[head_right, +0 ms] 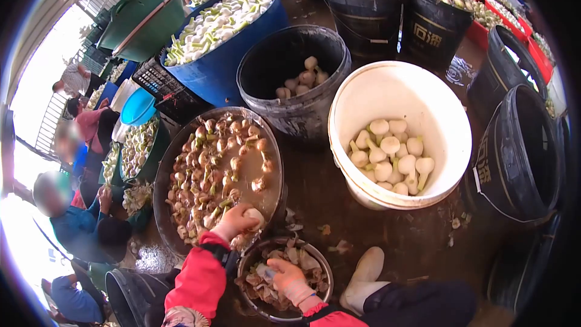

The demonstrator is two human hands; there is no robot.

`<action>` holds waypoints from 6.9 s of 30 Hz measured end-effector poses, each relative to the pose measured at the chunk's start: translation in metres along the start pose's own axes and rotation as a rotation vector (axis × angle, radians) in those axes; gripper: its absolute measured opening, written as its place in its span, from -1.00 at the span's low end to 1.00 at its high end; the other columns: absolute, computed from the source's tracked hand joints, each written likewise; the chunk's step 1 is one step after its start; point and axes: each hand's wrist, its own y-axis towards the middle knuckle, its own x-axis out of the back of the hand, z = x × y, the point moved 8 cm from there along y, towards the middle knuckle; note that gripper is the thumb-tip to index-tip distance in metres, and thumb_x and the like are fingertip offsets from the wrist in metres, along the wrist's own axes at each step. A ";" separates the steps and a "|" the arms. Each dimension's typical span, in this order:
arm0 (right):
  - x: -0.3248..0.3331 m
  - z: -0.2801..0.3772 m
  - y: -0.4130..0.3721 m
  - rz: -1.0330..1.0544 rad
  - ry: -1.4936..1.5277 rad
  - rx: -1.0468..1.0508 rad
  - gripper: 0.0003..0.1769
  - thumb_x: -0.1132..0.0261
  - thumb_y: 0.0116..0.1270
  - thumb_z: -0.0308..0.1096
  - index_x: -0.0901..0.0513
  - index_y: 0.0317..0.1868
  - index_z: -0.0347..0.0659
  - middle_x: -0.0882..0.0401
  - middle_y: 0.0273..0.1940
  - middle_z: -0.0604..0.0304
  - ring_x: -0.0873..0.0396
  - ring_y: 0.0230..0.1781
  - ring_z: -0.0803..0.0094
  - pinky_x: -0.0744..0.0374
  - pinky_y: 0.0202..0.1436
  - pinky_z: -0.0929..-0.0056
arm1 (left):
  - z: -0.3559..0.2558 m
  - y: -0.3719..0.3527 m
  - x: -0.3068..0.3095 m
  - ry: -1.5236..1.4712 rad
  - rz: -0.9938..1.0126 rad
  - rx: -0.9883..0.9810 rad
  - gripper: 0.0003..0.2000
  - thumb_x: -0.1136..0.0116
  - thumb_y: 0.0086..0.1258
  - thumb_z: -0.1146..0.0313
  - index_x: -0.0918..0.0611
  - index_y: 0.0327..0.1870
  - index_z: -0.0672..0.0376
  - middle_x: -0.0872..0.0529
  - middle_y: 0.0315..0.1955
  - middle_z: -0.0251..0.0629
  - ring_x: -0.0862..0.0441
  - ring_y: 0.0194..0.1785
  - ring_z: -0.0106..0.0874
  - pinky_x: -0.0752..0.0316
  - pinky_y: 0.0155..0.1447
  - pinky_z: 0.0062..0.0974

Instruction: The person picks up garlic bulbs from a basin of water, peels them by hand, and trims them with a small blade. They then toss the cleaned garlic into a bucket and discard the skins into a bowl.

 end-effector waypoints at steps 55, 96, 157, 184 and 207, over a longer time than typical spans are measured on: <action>-0.039 0.007 -0.048 0.260 0.275 -0.097 -0.66 -0.21 0.10 -0.57 -0.71 -0.10 -0.15 -0.67 -0.37 0.15 -0.57 -0.42 0.53 -0.51 -0.36 0.56 | 0.070 -0.195 -0.072 -1.316 -0.547 -0.190 -0.54 -0.26 0.23 -0.11 -0.48 -0.18 0.12 -0.54 -0.27 -0.30 -0.53 -0.22 -0.39 -0.52 -0.07 -0.34; 0.002 0.067 -0.056 0.194 -0.217 0.338 -0.76 -0.24 0.22 -0.43 -0.66 -0.09 -0.21 -0.68 -0.26 0.18 -0.63 -0.29 0.39 -0.59 -0.14 0.44 | 0.077 -0.213 -0.070 -1.904 -0.246 -0.058 -0.57 -0.10 0.34 -0.11 -0.61 -0.01 0.05 -0.71 -0.24 -0.33 -0.58 -0.33 -0.38 -0.43 -0.40 -0.48; -0.032 0.038 -0.052 0.272 0.302 0.260 -0.52 -0.15 0.23 -0.61 -0.51 0.21 -0.31 -0.56 0.07 0.21 -0.46 0.07 0.55 -0.41 0.18 0.58 | 0.035 -0.227 -0.089 -1.652 -0.210 -0.191 -0.59 -0.21 0.28 0.25 -0.48 0.11 0.19 -0.58 0.01 -0.14 -0.56 0.04 -0.15 -0.57 -0.04 -0.13; 0.007 0.031 -0.029 -0.129 -0.165 0.416 -0.53 -0.32 0.20 -0.40 -0.54 0.17 -0.10 -0.64 -0.01 0.09 -0.60 -0.02 0.31 -0.52 0.05 0.49 | 0.015 -0.244 -0.079 -1.203 -0.238 -0.196 -0.62 -0.20 0.35 0.02 -0.59 -0.13 0.21 -0.65 -0.30 -0.29 -0.58 -0.44 -0.47 -0.54 -0.35 -0.50; -0.043 0.049 -0.061 0.237 -0.451 0.436 -0.43 -0.13 0.20 -0.61 -0.43 0.27 -0.13 -0.63 -0.21 0.14 -0.59 -0.26 0.43 -0.55 -0.23 0.46 | -0.003 -0.255 -0.042 -0.268 -0.427 -0.456 -0.76 -0.43 0.07 0.50 -0.68 -0.21 0.24 -0.64 -0.27 -0.31 -0.59 -0.17 -0.43 -0.50 -0.10 -0.47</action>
